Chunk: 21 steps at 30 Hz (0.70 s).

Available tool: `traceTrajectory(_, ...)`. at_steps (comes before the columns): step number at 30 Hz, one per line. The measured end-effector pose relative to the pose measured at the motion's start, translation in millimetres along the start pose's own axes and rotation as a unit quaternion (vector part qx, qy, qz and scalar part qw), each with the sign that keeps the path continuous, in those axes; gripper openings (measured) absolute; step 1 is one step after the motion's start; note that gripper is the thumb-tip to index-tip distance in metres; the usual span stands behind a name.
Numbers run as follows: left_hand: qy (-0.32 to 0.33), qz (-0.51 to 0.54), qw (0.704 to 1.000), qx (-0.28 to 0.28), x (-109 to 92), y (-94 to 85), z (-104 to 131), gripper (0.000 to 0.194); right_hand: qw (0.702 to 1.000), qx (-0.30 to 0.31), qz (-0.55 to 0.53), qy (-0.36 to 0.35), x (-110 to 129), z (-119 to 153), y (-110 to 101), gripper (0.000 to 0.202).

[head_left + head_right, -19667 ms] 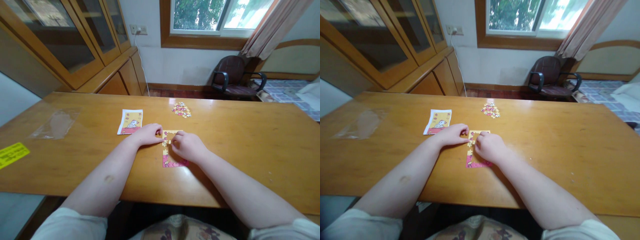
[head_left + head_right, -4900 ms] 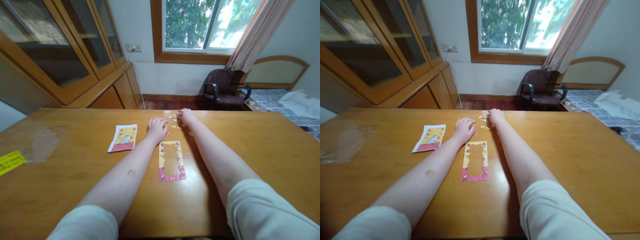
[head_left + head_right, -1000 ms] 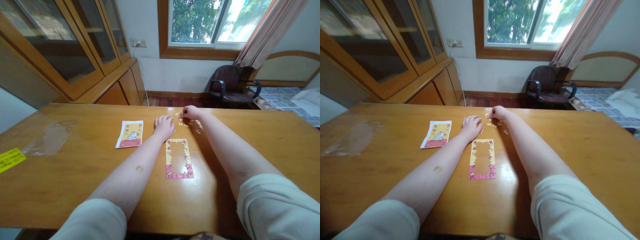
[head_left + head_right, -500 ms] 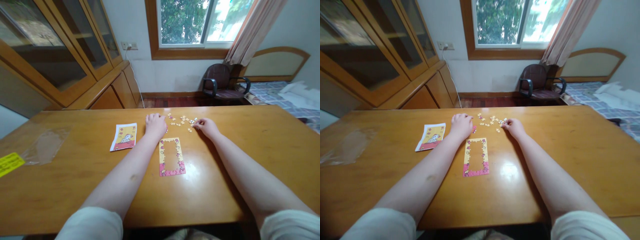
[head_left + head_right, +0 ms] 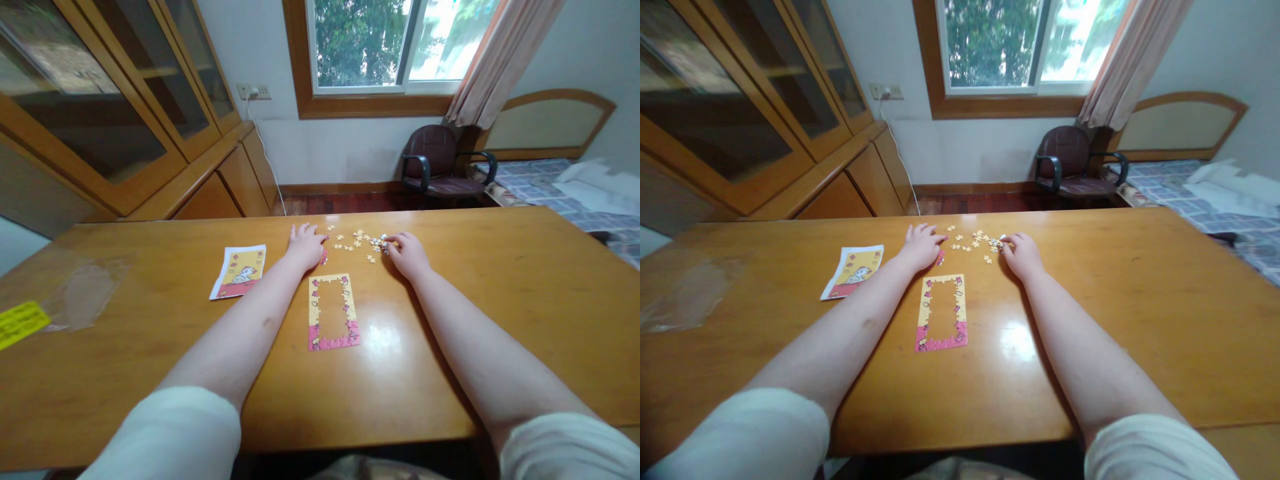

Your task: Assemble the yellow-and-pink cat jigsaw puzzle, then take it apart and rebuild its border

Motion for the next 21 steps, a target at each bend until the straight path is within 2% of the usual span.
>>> traceTrajectory(4, 0.018, 0.001, 1.000, -0.019, -1, -15.2, 18, 0.034, 0.996, 0.037, 0.015, -0.076, 15, 4, 3, 0.026)
traceTrajectory(5, 0.039, 0.006, 0.999, -0.027, -7, -19.8, 22, 0.033, 0.994, 0.051, 0.022, -0.094, 19, 6, 3, 0.026)
traceTrajectory(8, 0.115, 0.015, 0.993, 0.010, -34, -23.0, 28, 0.036, 0.983, 0.106, 0.031, -0.149, 32, 10, 4, 0.026)
traceTrajectory(10, 0.143, -0.001, 0.989, 0.033, -52, -20.6, 29, 0.036, 0.976, 0.135, 0.037, -0.165, 39, 13, 5, 0.027)
traceTrajectory(13, 0.131, 0.006, 0.990, 0.058, -66, -12.6, 25, 0.035, 0.974, 0.153, 0.065, -0.156, 46, 14, 10, 0.029)
traceTrajectory(16, 0.121, 0.020, 0.990, 0.066, -68, -4.5, 19, 0.037, 0.972, 0.154, 0.108, -0.141, 48, 12, 17, 0.039)
traceTrajectory(18, 0.126, 0.023, 0.990, 0.060, -68, -2.6, 15, 0.041, 0.976, 0.132, 0.128, -0.112, 43, 9, 18, 0.042)
traceTrajectory(21, 0.144, 0.021, 0.988, 0.049, -71, -3.3, 11, 0.046, 0.985, 0.081, 0.149, -0.030, 25, 3, 12, 0.042)
Point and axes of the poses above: each hand's wrist, its own z-axis away from the middle knuckle, its own y-axis out of the palm, x = y × z, the point moved 6 cm from there along -z, towards the middle knuckle, and after that the axes turned 1 degree about -z, right-handed, at the moved point
